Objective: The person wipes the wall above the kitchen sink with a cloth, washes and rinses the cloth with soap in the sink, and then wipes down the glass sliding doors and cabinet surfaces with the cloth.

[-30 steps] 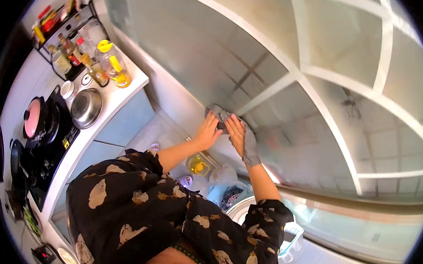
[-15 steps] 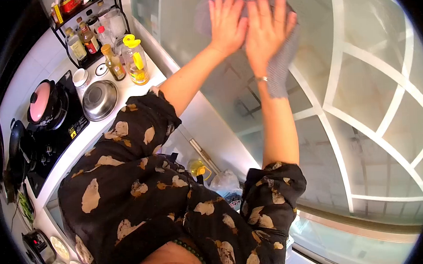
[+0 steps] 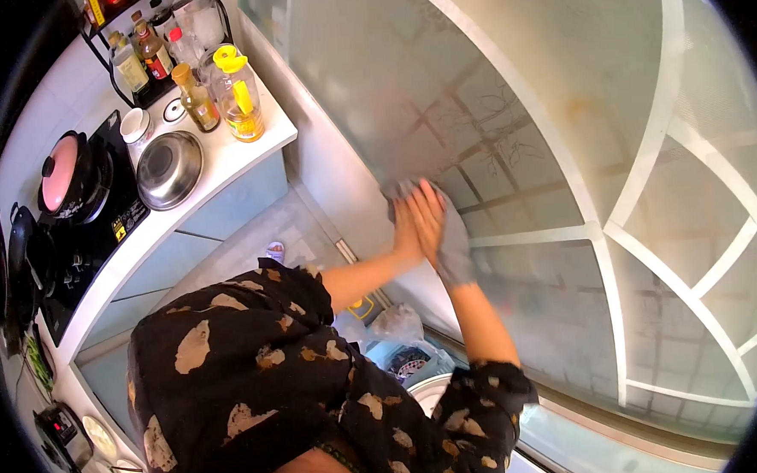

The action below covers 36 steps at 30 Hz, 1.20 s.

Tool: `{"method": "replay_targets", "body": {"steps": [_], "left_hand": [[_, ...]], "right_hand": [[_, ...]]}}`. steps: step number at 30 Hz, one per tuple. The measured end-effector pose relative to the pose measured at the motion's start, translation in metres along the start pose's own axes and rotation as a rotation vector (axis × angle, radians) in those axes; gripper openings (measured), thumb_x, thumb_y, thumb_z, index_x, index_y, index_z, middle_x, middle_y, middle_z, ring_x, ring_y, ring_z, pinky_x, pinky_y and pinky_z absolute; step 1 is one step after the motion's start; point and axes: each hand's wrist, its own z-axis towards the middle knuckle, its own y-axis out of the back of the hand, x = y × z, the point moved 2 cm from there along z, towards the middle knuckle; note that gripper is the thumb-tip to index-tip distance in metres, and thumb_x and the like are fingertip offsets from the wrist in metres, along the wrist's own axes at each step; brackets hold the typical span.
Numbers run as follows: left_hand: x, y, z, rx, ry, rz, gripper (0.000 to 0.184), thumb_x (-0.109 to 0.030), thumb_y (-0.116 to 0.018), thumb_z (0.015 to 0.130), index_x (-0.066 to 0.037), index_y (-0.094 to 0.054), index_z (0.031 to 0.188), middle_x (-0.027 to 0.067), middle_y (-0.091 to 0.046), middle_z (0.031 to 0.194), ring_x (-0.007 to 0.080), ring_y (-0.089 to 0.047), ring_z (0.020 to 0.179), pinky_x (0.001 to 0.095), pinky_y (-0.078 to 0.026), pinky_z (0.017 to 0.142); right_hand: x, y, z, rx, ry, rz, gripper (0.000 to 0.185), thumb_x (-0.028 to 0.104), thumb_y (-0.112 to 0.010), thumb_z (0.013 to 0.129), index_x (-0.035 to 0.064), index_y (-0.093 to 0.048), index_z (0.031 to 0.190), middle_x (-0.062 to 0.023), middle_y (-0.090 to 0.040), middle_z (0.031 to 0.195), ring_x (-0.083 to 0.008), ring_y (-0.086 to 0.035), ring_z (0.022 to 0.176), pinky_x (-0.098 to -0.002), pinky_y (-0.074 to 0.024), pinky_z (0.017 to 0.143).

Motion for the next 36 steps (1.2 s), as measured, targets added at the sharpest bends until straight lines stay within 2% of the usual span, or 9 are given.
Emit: {"method": "replay_targets", "body": {"steps": [1, 3, 9, 17, 28, 30, 31, 33, 36], "left_hand": [[-0.012, 0.011, -0.022, 0.169, -0.046, -0.243, 0.056, -0.022, -0.047, 0.087, 0.004, -0.032, 0.134, 0.0262, -0.036, 0.13, 0.0467, -0.03, 0.123, 0.0558, -0.02, 0.106], [-0.032, 0.023, -0.046, 0.236, -0.083, -0.733, 0.067, -0.022, -0.051, 0.083, 0.004, -0.022, 0.137, 0.0278, -0.025, 0.136, 0.0528, -0.015, 0.127, 0.0573, -0.007, 0.108], [-0.022, 0.087, 0.002, -0.005, -0.269, -0.783, 0.061, -0.022, -0.059, 0.077, 0.0, -0.038, 0.131, 0.024, -0.033, 0.133, 0.052, -0.02, 0.125, 0.0604, -0.011, 0.105], [0.073, 0.11, 0.181, -0.431, -0.129, -0.703, 0.035, -0.02, -0.055, 0.079, -0.002, -0.052, 0.109, 0.0206, -0.044, 0.121, 0.0489, -0.025, 0.124, 0.0605, -0.012, 0.105], [0.291, 0.041, 0.362, -0.581, 0.305, -0.731, 0.054, -0.027, -0.047, 0.088, -0.007, -0.033, 0.136, 0.0165, -0.025, 0.144, 0.0391, -0.014, 0.136, 0.0567, -0.011, 0.106], [0.312, 0.016, 0.354, -0.541, 0.359, -0.7, 0.058, -0.03, -0.046, 0.089, -0.009, -0.029, 0.14, 0.0154, -0.021, 0.147, 0.0369, -0.012, 0.137, 0.0566, -0.011, 0.106], [0.319, 0.007, 0.356, -0.455, 0.448, -0.658, 0.06, -0.031, -0.046, 0.089, -0.01, -0.026, 0.141, 0.0146, -0.02, 0.148, 0.0364, -0.011, 0.137, 0.0569, -0.011, 0.106], [0.328, -0.003, 0.35, -0.373, 0.51, -0.649, 0.065, -0.033, -0.046, 0.088, -0.012, -0.018, 0.143, 0.013, -0.016, 0.149, 0.035, -0.008, 0.138, 0.0583, -0.01, 0.105], [0.352, -0.071, 0.334, -0.385, 0.451, -0.566, 0.068, -0.033, -0.048, 0.087, -0.015, -0.015, 0.144, 0.0116, -0.014, 0.149, 0.0345, -0.01, 0.138, 0.0587, -0.011, 0.104]], "right_hand": [[0.0, 0.005, -0.026, 0.024, 0.08, -0.083, 0.039, 0.02, -0.03, 0.097, 0.0028, -0.039, 0.13, -0.0088, -0.035, 0.141, -0.0225, -0.03, 0.132, -0.034, -0.0204, 0.11], [-0.01, 0.01, -0.077, -0.102, -0.34, 1.437, 0.039, 0.016, -0.036, 0.093, 0.0059, -0.04, 0.131, -0.0075, -0.038, 0.139, -0.0216, -0.028, 0.133, -0.0363, -0.0212, 0.109], [-0.033, 0.003, -0.098, 0.019, -0.5, 1.311, 0.041, 0.013, -0.044, 0.087, 0.0107, -0.046, 0.128, -0.005, -0.044, 0.135, -0.0253, -0.03, 0.133, -0.0438, -0.0175, 0.107], [-0.155, -0.004, 0.08, -0.251, -0.812, 1.191, 0.034, 0.015, -0.043, 0.089, 0.0124, -0.051, 0.122, -0.0055, -0.044, 0.135, -0.031, -0.032, 0.131, -0.0487, -0.0166, 0.106], [-0.217, -0.043, 0.404, -0.834, -0.69, 1.201, 0.033, 0.019, -0.044, 0.085, 0.0091, -0.058, 0.114, -0.0085, -0.047, 0.131, -0.032, -0.033, 0.129, -0.0472, -0.0169, 0.108], [-0.194, -0.033, 0.444, -0.234, -0.565, -0.136, 0.035, 0.021, -0.042, 0.086, 0.0095, -0.057, 0.116, -0.0076, -0.043, 0.135, -0.0307, -0.029, 0.131, -0.0445, -0.016, 0.109], [-0.193, -0.028, 0.452, -0.231, -0.554, -0.141, 0.035, 0.021, -0.042, 0.086, 0.0095, -0.057, 0.116, -0.0076, -0.043, 0.135, -0.0307, -0.029, 0.131, -0.0445, -0.016, 0.109], [-0.19, -0.008, 0.459, -0.391, -0.362, 0.893, 0.037, 0.022, -0.042, 0.087, 0.0096, -0.056, 0.118, -0.0067, -0.041, 0.137, -0.0287, -0.024, 0.134, -0.0441, -0.0161, 0.11], [-0.163, -0.001, 0.47, -0.353, -0.207, 0.853, 0.036, 0.021, -0.04, 0.088, 0.0094, -0.057, 0.118, -0.0064, -0.042, 0.137, -0.0274, -0.023, 0.134, -0.0417, -0.0172, 0.11]]}}
